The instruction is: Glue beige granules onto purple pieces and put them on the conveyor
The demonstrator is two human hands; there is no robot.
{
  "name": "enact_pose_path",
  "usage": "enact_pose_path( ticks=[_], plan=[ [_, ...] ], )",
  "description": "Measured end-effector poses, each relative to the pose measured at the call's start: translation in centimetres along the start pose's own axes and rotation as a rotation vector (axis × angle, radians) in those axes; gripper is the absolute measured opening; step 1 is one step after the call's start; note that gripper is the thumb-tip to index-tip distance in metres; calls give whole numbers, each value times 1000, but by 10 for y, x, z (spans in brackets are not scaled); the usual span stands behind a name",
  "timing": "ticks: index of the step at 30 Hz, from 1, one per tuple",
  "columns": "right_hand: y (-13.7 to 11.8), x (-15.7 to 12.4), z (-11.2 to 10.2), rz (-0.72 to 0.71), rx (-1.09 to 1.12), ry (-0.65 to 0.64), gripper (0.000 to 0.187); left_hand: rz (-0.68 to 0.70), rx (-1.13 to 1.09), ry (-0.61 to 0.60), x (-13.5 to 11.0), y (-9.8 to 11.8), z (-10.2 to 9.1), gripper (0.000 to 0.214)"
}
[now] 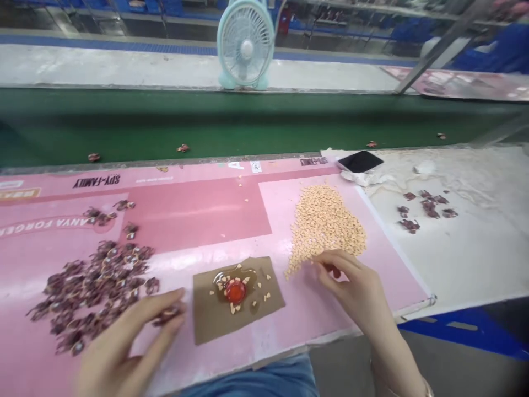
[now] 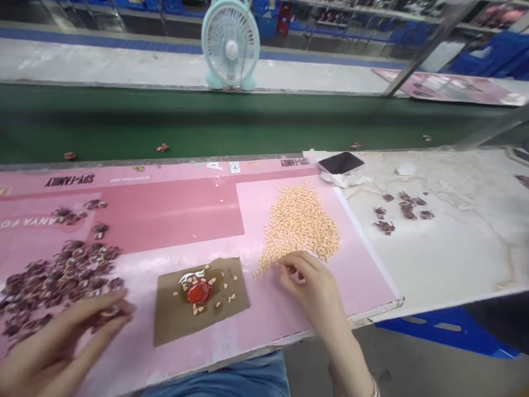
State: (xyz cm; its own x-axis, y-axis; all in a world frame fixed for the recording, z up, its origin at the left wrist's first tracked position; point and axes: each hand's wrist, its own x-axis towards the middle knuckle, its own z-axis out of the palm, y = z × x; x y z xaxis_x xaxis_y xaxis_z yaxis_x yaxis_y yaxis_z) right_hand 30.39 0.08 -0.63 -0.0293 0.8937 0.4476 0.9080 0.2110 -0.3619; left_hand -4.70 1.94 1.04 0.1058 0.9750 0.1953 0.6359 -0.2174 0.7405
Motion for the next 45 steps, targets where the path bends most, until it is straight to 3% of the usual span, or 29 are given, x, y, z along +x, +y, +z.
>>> enact_pose_path(
  ticks=[3,7,11,16,25,34,39,45],
  plan=[
    [-47,6,6,-56,281,-8,13,84,-201,-162,-9,27,25,19],
    [-98,9,20,-141,483,1,13,31,-383,-130,-10,47,49,17],
    [-116,6,32,-159,496,24,14,-3,-404,-75,-13,51,54,17],
    [-120,3,36,-175,472,21,15,60,-372,-20,-15,47,51,18],
    [-120,4,38,-187,443,22,16,10,-396,-76,-17,41,51,18],
    [-91,7,39,-207,202,48,16,-129,-447,-71,-27,27,44,13],
    [-88,6,40,-256,165,22,13,-196,-472,-80,-33,18,39,20],
    [-88,3,40,-282,126,18,12,-163,-457,-97,-38,15,31,41]
  ],
)
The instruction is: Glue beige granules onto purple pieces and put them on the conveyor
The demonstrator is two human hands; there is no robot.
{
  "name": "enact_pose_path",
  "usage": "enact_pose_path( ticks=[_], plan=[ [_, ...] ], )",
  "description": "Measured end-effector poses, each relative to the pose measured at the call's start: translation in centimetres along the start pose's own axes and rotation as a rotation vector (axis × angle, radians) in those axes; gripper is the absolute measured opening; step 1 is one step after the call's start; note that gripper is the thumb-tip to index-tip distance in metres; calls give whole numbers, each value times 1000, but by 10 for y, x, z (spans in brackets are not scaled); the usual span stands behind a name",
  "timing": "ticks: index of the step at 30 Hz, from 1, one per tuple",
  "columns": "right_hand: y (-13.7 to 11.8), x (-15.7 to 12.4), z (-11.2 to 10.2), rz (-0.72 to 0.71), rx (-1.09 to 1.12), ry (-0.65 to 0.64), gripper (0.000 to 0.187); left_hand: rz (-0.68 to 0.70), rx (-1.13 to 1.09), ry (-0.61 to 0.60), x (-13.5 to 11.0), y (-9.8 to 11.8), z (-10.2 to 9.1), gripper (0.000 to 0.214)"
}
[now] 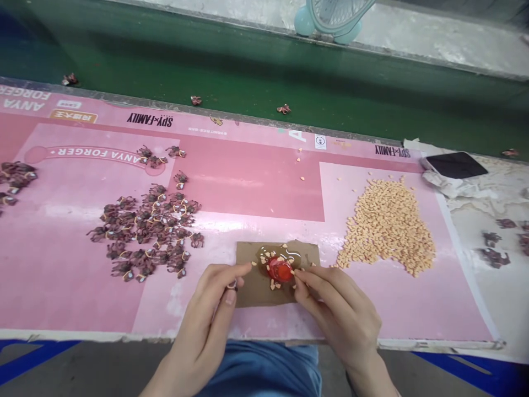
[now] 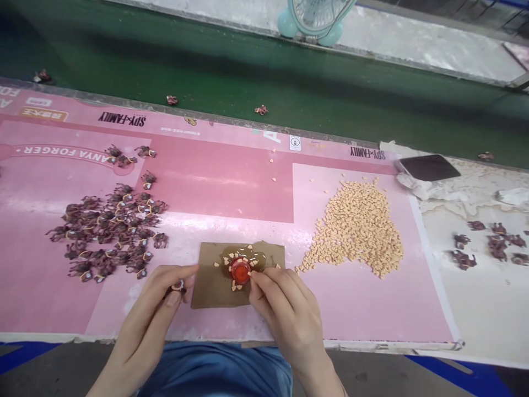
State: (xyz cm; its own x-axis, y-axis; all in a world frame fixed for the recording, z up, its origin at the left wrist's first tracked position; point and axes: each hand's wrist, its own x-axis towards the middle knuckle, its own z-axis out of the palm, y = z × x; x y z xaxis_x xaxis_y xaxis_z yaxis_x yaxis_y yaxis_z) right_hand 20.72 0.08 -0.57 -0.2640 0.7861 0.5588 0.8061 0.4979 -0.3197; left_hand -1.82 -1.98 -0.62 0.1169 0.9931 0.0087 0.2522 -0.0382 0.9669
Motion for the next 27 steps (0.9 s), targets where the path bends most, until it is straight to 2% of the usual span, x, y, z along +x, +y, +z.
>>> enact_pose_path(
  ticks=[3,6,11,15,17,21,24,27],
  plan=[
    [2,-3,-1,7,-1,-17,13,6,-20,12,0,-3,0,48],
    [3,-2,-2,-7,2,-23,12,-44,-89,15,0,-6,3,42],
    [-4,7,-9,34,94,33,17,-208,-174,126,-2,-3,10,34],
    [-17,17,-14,73,232,78,20,-419,-420,116,1,9,10,31],
    [-24,21,-14,69,292,83,18,-518,-617,89,5,19,11,33],
    [-34,25,-9,74,382,122,20,-626,-997,-33,14,29,13,36],
    [-36,25,-6,71,405,126,23,-703,-1129,-158,14,23,16,37],
    [-35,24,-7,65,426,75,24,-684,-1225,-276,10,10,19,36]
  ],
)
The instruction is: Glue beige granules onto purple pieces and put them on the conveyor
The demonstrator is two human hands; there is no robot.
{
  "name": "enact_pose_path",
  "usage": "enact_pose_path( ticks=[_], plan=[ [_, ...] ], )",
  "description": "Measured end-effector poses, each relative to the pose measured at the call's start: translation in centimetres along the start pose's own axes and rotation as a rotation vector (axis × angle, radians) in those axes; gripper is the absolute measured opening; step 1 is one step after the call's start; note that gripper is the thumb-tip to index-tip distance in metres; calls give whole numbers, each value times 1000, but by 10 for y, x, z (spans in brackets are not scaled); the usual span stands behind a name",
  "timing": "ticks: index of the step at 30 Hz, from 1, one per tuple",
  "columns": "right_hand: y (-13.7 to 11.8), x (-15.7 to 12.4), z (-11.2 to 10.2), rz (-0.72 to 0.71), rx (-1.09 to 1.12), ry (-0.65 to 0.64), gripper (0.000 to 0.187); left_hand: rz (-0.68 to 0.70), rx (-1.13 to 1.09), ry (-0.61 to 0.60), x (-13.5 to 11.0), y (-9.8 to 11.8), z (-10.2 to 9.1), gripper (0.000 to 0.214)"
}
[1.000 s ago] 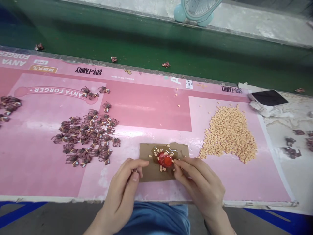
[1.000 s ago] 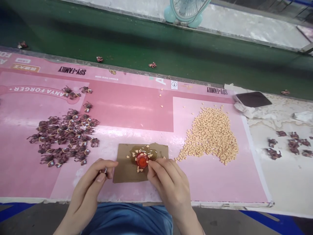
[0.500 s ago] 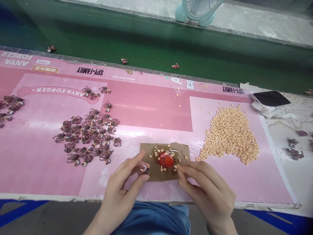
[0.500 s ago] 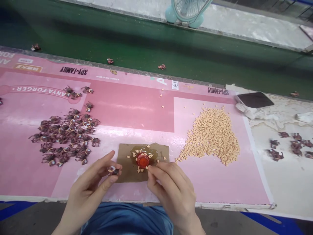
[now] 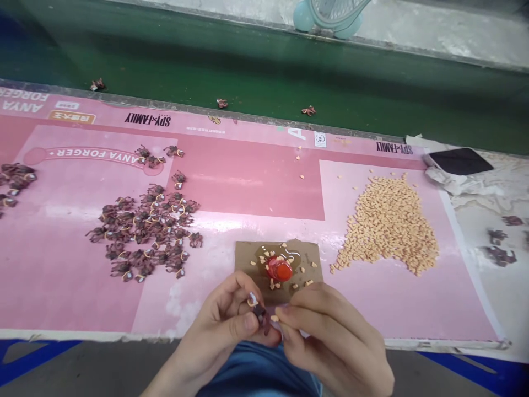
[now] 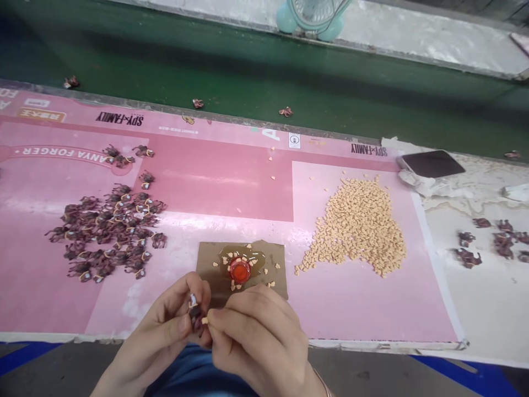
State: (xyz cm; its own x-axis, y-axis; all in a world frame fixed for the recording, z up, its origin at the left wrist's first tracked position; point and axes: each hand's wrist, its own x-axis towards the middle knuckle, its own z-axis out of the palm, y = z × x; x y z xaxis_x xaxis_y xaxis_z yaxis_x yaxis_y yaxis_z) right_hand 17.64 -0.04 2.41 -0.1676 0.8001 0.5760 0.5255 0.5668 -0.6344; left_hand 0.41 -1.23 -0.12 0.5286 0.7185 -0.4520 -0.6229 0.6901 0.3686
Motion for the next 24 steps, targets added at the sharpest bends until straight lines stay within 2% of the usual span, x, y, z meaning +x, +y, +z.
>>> enact_pose_path(
  ticks=[3,8,12,16,19,24],
  plan=[
    [0,0,-4,4,-2,-47,23,7,-54,-82,2,-5,-7,31],
    [-3,2,-9,-5,-22,-129,14,31,-58,-132,3,-4,-6,23],
    [-4,1,-8,7,-22,-124,11,61,-87,-176,2,-4,-5,18],
    [-5,0,-9,16,-10,-108,15,20,-76,-161,-1,0,-2,18],
    [-6,0,-11,16,-22,-151,13,7,-67,-147,-1,3,0,19],
    [-12,-5,-14,-104,-283,-217,18,53,-28,-48,0,1,3,25]
  ],
)
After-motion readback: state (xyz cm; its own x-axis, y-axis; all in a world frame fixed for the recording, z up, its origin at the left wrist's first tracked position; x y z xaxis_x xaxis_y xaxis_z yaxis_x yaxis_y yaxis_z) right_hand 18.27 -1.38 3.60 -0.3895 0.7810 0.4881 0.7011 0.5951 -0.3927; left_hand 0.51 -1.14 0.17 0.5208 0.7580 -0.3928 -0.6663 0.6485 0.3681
